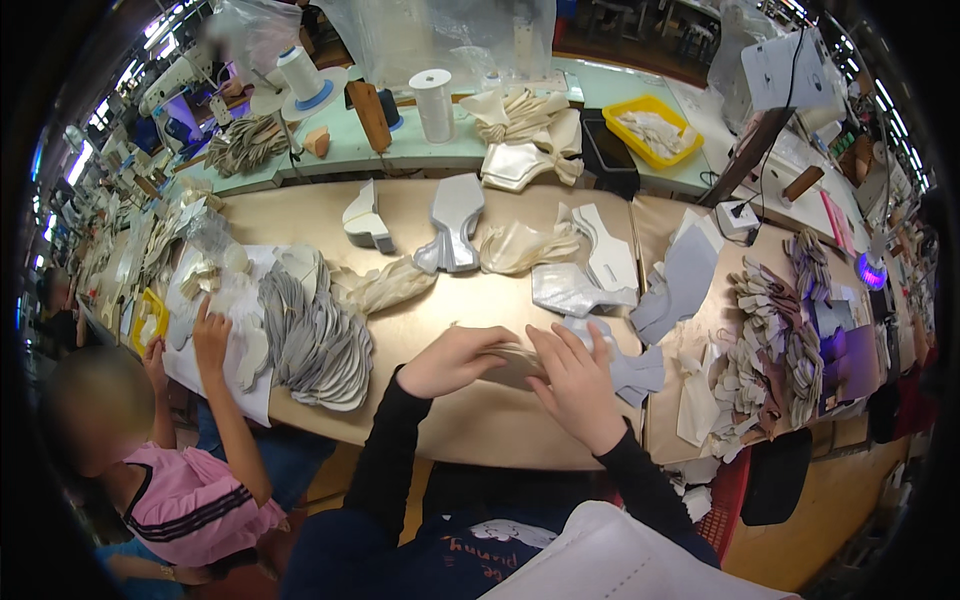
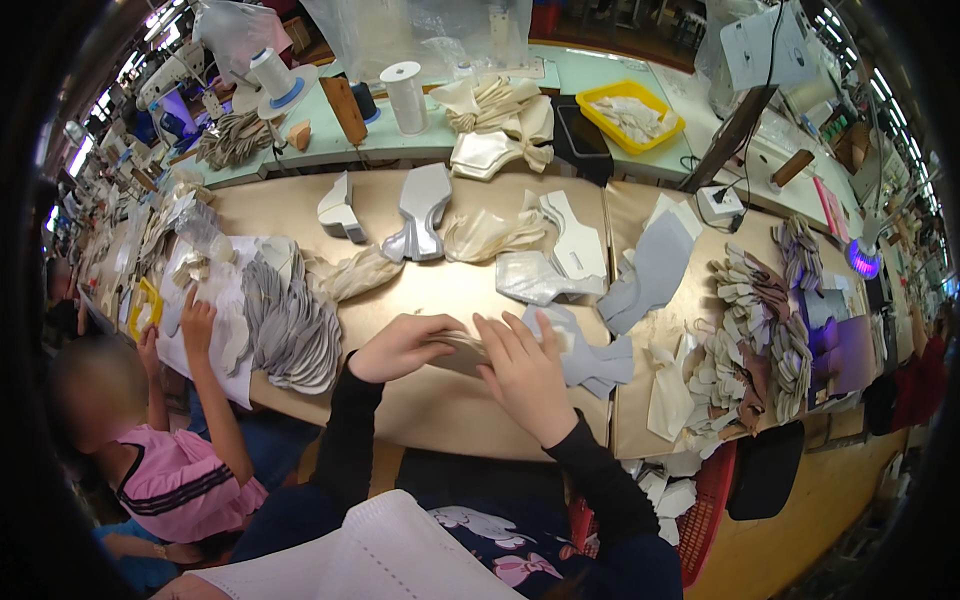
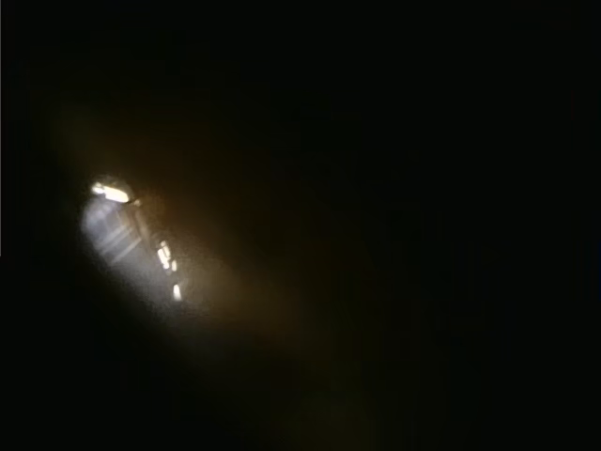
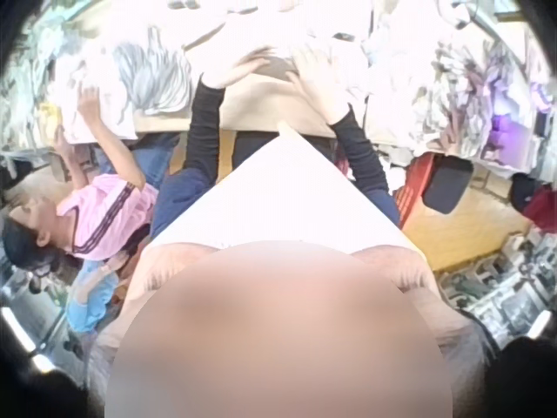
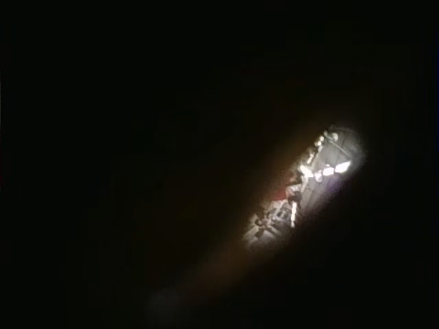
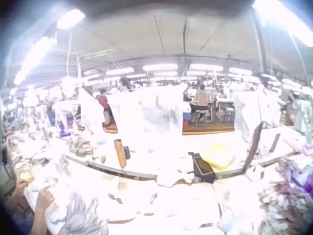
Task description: The person folds small white fabric pieces by hand at a cluttered worktable. They repeatedly pick up pieces, fold them, and place them into a growing stack while occasionally shifting other fabric piles on the table.
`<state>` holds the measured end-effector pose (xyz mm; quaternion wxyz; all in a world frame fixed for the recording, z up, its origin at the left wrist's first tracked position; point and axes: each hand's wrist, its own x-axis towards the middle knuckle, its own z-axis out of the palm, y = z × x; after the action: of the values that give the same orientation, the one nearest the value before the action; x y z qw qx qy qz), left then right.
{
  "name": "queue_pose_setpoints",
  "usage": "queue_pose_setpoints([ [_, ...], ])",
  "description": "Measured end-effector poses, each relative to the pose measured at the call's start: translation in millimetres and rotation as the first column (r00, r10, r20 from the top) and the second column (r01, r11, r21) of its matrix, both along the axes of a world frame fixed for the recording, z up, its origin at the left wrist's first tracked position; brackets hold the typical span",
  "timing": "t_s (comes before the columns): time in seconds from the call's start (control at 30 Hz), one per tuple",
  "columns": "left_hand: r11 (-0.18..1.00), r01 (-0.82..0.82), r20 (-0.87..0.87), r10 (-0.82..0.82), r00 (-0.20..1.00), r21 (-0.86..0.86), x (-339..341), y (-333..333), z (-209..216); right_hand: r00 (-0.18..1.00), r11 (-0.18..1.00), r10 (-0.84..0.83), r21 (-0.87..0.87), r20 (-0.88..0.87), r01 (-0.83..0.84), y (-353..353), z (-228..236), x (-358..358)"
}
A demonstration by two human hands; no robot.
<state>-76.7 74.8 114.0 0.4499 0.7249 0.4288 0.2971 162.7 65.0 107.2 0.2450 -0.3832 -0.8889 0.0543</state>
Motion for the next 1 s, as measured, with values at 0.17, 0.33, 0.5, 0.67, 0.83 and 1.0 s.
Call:
queue_pose_setpoints([
  [0.17, 0.977, 0.159, 0.258, -0.117, 0.959, -0.145, -11, 78, -32, 0.993, 0.971, -0.076, -0.220, 0.086, 0.093, 60, 20, -1],
  [0.33, 0.555, 0.458, 0.627, 0.155, 0.763, -0.695, -58, 109, -98, 0.993, 0.997, -0.068, -0.048, -0.100, 0.064, 158, 24, -2],
  [0.5, 0.616, 0.452, 0.640, 0.113, 0.760, -0.645, -62, 116, -119, 0.950, 0.985, -0.019, -0.167, -0.311, -0.035, 287, -1, -50],
  [0.67, 0.591, 0.453, 0.609, 0.084, 0.788, -0.667, -63, 118, -112, 0.965, 0.952, -0.208, 0.260, 0.161, 0.162, 358, -44, -90],
  [0.83, 0.564, 0.463, 0.609, 0.093, 0.787, -0.684, -63, 118, -115, 0.878, 0.796, -0.478, 0.434, 0.025, 0.421, 353, -72, -83],
  [1.0, 0.561, 0.471, 0.622, 0.103, 0.776, -0.681, -60, 113, -120, 0.780, 0.783, -0.596, 0.349, 0.189, 0.514, 342, -91, -61],
])
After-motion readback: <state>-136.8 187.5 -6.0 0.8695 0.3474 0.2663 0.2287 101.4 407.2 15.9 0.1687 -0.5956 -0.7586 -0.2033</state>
